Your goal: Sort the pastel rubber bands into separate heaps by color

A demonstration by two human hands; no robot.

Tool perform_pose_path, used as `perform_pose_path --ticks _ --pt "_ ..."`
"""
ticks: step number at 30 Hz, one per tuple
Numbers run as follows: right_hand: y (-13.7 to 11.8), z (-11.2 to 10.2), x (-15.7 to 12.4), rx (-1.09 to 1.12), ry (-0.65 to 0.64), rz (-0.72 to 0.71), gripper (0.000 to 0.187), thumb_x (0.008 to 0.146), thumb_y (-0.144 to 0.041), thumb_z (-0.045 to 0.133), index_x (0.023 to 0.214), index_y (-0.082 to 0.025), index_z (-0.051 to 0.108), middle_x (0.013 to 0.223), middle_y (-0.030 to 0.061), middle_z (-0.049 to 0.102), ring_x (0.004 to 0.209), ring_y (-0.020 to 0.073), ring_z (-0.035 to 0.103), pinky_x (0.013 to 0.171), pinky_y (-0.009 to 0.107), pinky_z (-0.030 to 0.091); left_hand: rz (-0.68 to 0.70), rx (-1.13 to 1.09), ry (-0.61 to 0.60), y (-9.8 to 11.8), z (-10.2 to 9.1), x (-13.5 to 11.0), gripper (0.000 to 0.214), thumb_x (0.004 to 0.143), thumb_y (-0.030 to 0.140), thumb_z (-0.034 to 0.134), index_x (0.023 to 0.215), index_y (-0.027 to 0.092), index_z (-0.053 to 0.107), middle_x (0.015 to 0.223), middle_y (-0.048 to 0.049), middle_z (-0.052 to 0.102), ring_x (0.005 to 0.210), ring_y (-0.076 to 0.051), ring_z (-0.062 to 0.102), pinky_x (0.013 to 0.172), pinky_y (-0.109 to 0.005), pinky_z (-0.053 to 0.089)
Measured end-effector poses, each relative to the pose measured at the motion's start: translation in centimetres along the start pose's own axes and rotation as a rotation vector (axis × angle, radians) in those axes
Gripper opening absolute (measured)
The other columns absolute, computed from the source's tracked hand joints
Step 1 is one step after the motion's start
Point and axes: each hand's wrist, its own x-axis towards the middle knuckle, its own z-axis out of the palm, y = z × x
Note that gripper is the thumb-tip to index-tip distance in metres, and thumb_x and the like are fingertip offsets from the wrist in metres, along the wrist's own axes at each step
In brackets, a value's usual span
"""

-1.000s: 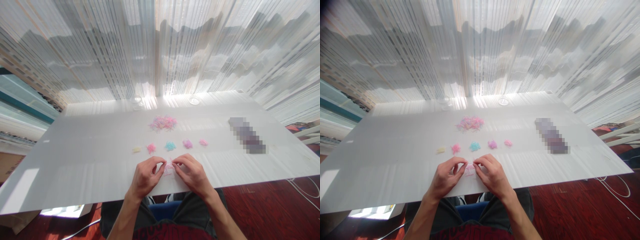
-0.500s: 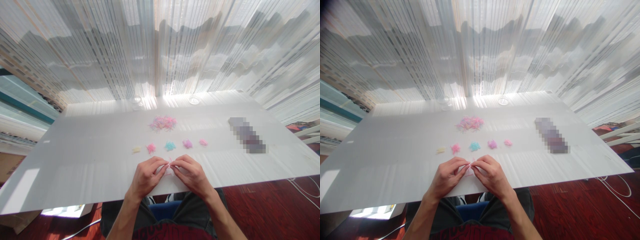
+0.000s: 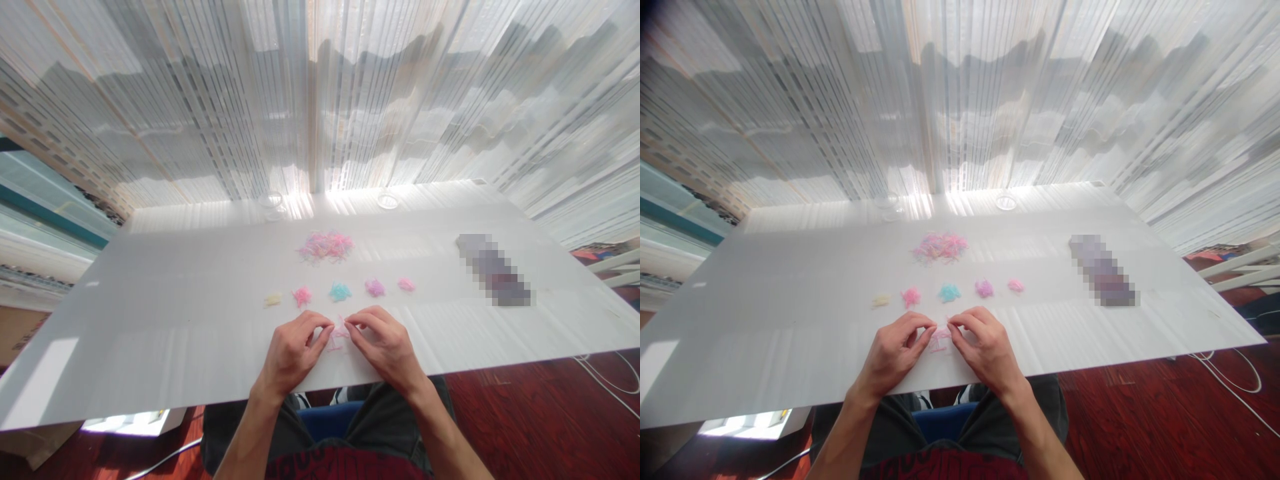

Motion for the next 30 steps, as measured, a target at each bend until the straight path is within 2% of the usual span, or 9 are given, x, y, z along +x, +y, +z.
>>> perform_pose_path --ticks 4,7,11,15,22,30 --pt "0.0 -0.3 0.2 -0.008 0.027 0.043 0.009 0.096 -0.022 0.064 0.093 -0.023 0.072 0.084 0.0032 0.071 0.074 0.0174 0.066 0.069 0.030 0.056 -0.012 -0.009 0.021 -0.1 0.1 -0.1 0.011 0.101 0.024 0.058 0.104 0.019 0.067 0.094 -0.0033 0.073 0.060 -0.010 0.053 0.061 -0.022 0.048" --pt "0.6 -1.1 0.5 -0.070 0.145 0.180 0.012 0.096 -0.028 0.064 0.090 -0.022 0.073 0.081 0.0031 0.071 0.069 0.0171 0.065 0.060 0.029 0.052 -0.034 -0.008 0.039 -0.2 0.1 -0.2 0.013 0.100 0.022 0.060 0.111 0.020 0.065 0.097 -0.0021 0.073 0.057 -0.009 0.051 0.060 -0.022 0.048" --pt "2.2 -2.3 1.3 -0.160 0.307 0.328 0.023 0.094 -0.041 0.065 0.089 -0.021 0.075 0.079 0.0038 0.073 0.064 0.0173 0.064 0.060 0.030 0.052 -0.039 0.002 0.049 -0.3 0.2 -0.2 0.013 0.099 0.021 0.060 0.111 0.021 0.065 0.097 -0.0007 0.073 0.057 -0.009 0.051 0.060 -0.021 0.047" --pt "3.4 -2.7 2.1 -0.200 0.292 0.395 0.033 0.093 -0.050 0.063 0.088 -0.020 0.077 0.081 0.0045 0.074 0.061 0.0171 0.062 0.066 0.033 0.054 -0.042 0.017 0.046 -0.2 0.3 -0.2 0.011 0.099 0.020 0.061 0.108 0.022 0.066 0.097 0.0002 0.073 0.058 -0.009 0.052 0.060 -0.022 0.047" --pt "3.4 -2.4 2.2 -0.224 0.224 0.389 0.034 0.093 -0.050 0.062 0.095 -0.019 0.078 0.084 0.0051 0.074 0.063 0.0170 0.062 0.070 0.033 0.053 -0.038 0.031 0.044 -0.2 0.3 -0.2 0.011 0.099 0.020 0.060 0.108 0.021 0.066 0.096 0.0000 0.073 0.058 -0.009 0.052 0.061 -0.022 0.047" --pt "3.6 -2.3 1.4 -0.227 0.299 0.339 0.024 0.095 -0.035 0.060 0.098 -0.018 0.076 0.087 0.0055 0.074 0.064 0.0166 0.060 0.066 0.031 0.052 -0.029 0.043 0.045 -0.1 0.2 -0.1 0.010 0.099 0.021 0.061 0.107 0.022 0.067 0.095 0.0007 0.074 0.058 -0.009 0.055 0.062 -0.022 0.048"
